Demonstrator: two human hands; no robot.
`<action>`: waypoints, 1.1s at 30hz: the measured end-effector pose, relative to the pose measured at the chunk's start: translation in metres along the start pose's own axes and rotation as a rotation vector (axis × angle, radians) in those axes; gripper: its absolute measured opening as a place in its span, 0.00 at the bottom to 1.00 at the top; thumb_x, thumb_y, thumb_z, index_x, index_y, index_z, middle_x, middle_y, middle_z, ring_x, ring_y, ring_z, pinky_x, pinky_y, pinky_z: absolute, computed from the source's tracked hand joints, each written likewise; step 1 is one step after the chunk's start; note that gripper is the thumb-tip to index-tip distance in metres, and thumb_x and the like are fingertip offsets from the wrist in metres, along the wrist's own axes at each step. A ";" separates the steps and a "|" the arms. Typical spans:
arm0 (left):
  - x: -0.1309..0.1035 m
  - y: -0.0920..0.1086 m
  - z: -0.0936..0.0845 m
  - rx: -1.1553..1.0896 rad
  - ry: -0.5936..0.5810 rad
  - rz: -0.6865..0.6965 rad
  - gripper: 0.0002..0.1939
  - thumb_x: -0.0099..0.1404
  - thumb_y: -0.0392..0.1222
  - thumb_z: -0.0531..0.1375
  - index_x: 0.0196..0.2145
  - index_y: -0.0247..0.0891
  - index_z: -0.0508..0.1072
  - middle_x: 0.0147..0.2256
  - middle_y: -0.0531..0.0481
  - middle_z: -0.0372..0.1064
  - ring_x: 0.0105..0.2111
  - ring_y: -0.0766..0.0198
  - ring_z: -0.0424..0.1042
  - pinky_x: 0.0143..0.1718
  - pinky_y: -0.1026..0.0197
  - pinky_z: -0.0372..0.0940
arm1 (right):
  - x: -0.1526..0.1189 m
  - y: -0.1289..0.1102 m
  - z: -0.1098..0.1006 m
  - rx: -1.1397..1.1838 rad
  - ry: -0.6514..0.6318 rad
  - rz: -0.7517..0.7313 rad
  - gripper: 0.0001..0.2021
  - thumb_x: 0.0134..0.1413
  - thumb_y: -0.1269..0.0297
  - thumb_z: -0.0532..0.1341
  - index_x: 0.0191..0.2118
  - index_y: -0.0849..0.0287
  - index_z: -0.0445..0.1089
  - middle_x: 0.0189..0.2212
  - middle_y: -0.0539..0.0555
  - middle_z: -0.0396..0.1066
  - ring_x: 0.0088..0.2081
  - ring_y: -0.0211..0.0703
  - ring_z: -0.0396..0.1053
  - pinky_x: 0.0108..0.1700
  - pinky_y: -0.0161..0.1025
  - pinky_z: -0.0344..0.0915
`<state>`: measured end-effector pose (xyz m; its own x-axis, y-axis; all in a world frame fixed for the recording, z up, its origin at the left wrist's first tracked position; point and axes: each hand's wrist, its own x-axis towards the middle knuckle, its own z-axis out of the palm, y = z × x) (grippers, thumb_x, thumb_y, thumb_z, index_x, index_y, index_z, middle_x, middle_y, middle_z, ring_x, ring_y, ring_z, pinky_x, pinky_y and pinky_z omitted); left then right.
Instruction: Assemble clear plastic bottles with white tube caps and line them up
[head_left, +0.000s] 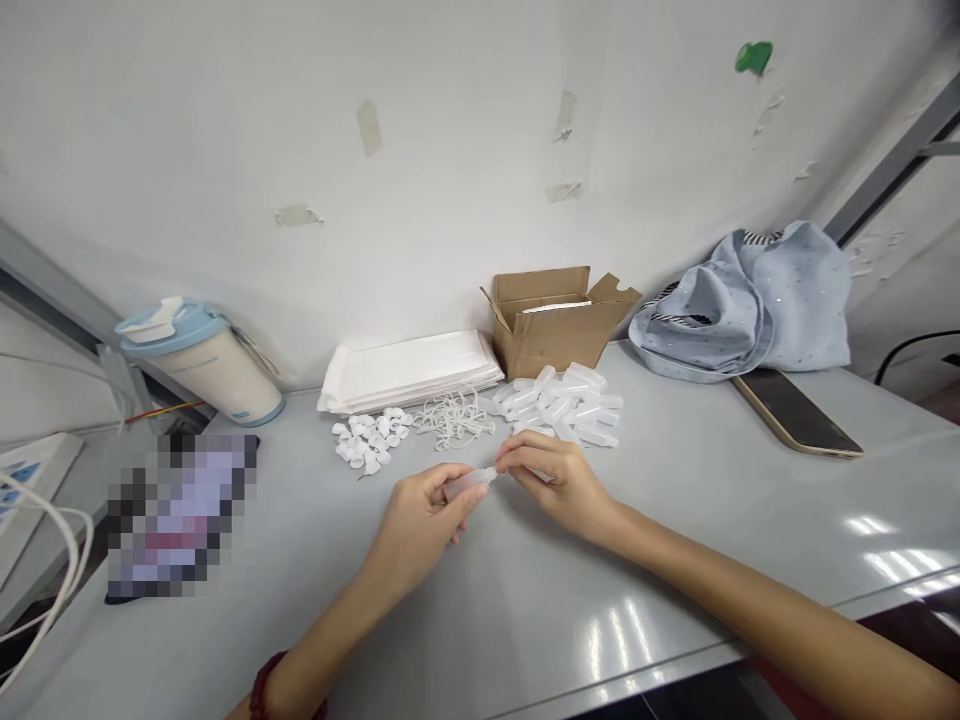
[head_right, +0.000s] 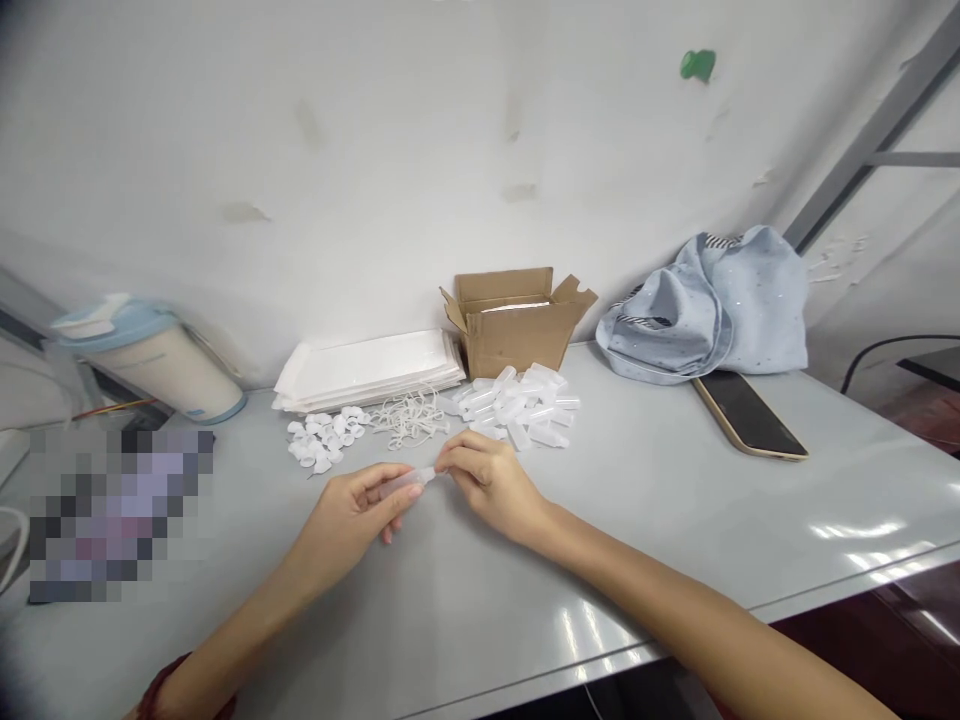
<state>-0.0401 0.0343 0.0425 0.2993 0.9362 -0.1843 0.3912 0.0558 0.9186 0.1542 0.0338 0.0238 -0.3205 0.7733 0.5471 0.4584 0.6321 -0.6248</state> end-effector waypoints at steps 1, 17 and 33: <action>-0.001 0.001 0.001 -0.025 0.004 0.002 0.19 0.57 0.52 0.61 0.40 0.35 0.74 0.19 0.57 0.64 0.19 0.67 0.64 0.23 0.64 0.63 | 0.000 -0.003 0.000 0.005 0.014 0.017 0.12 0.59 0.75 0.52 0.33 0.58 0.73 0.33 0.56 0.73 0.34 0.41 0.71 0.36 0.38 0.69; -0.003 -0.001 0.011 -0.100 0.015 0.106 0.13 0.59 0.49 0.61 0.35 0.37 0.76 0.22 0.53 0.68 0.20 0.68 0.63 0.22 0.65 0.62 | -0.007 -0.013 0.004 -0.019 0.059 0.163 0.09 0.57 0.72 0.56 0.36 0.58 0.73 0.29 0.54 0.76 0.30 0.41 0.73 0.33 0.39 0.70; -0.009 -0.007 0.022 0.154 0.180 0.191 0.11 0.61 0.49 0.59 0.31 0.37 0.71 0.20 0.56 0.66 0.18 0.66 0.67 0.21 0.65 0.62 | -0.014 -0.026 0.005 0.163 0.044 0.200 0.16 0.56 0.74 0.55 0.48 0.56 0.72 0.46 0.58 0.74 0.44 0.44 0.74 0.43 0.42 0.74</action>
<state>-0.0261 0.0174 0.0301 0.2270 0.9717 0.0645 0.4736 -0.1680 0.8645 0.1420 0.0066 0.0298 -0.1987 0.8831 0.4251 0.3679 0.4692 -0.8028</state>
